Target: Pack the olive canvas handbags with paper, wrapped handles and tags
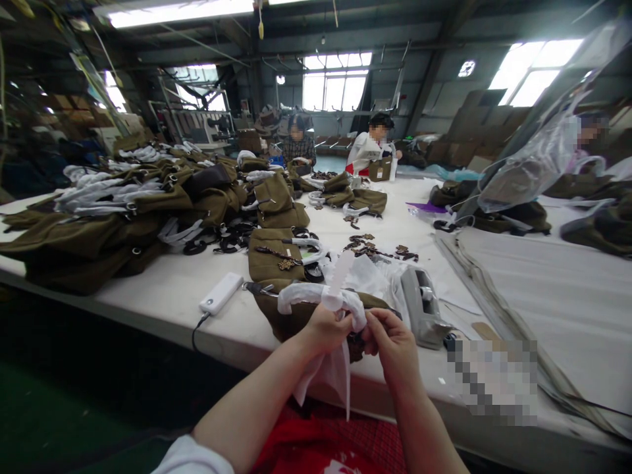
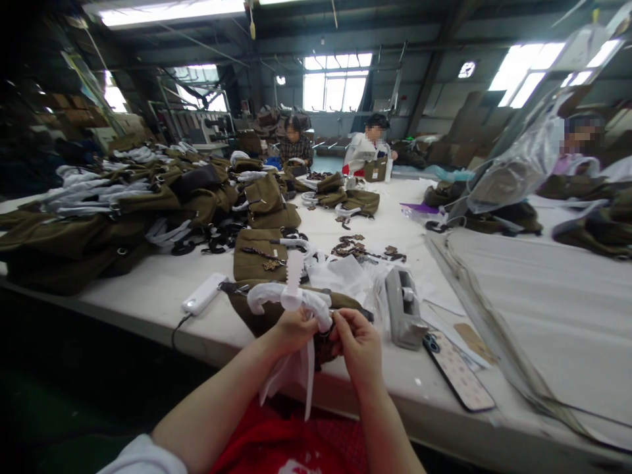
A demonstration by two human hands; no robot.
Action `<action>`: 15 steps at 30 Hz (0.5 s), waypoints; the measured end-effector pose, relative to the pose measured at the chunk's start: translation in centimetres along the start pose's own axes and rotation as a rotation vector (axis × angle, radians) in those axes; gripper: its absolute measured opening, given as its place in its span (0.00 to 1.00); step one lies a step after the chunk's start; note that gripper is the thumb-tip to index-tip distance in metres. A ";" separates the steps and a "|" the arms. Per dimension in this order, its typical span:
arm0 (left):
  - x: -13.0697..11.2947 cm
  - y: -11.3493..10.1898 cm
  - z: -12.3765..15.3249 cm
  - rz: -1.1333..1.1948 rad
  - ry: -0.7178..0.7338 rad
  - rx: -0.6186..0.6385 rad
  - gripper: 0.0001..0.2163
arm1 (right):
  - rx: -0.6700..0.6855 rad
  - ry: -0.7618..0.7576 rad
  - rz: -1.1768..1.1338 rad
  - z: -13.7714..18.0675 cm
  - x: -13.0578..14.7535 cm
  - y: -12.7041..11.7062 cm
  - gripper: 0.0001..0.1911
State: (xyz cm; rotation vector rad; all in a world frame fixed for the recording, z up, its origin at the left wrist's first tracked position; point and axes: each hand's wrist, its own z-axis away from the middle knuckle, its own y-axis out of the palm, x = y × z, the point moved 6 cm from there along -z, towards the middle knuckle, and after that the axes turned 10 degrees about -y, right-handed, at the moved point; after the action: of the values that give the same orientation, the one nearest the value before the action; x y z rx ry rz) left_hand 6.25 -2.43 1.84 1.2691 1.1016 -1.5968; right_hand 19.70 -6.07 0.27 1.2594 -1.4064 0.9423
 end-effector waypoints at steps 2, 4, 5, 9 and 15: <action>0.3 0.0 -0.2 -0.004 0.012 -0.009 0.03 | 0.010 -0.006 -0.005 -0.1 0.0 0.1 0.19; 0.6 0.0 -0.3 0.004 0.015 -0.027 0.03 | 0.018 -0.012 0.010 -0.1 -0.1 0.1 0.19; 0.7 0.0 -0.3 0.019 0.017 -0.040 0.03 | 0.022 -0.019 0.022 -0.1 0.0 0.1 0.19; 1.0 -0.1 -0.3 0.094 0.029 -0.084 0.02 | 0.037 -0.051 0.071 0.0 -0.1 0.2 0.19; 1.6 0.1 -0.7 0.086 0.005 -0.128 0.03 | 0.006 -0.081 0.165 -0.3 -0.5 0.5 0.19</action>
State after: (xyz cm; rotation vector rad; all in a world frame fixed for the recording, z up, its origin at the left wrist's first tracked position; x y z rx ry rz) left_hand 6.23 -1.92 0.21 1.2197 1.1185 -1.4374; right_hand 19.26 -5.63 -0.10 1.2116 -1.5915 1.0157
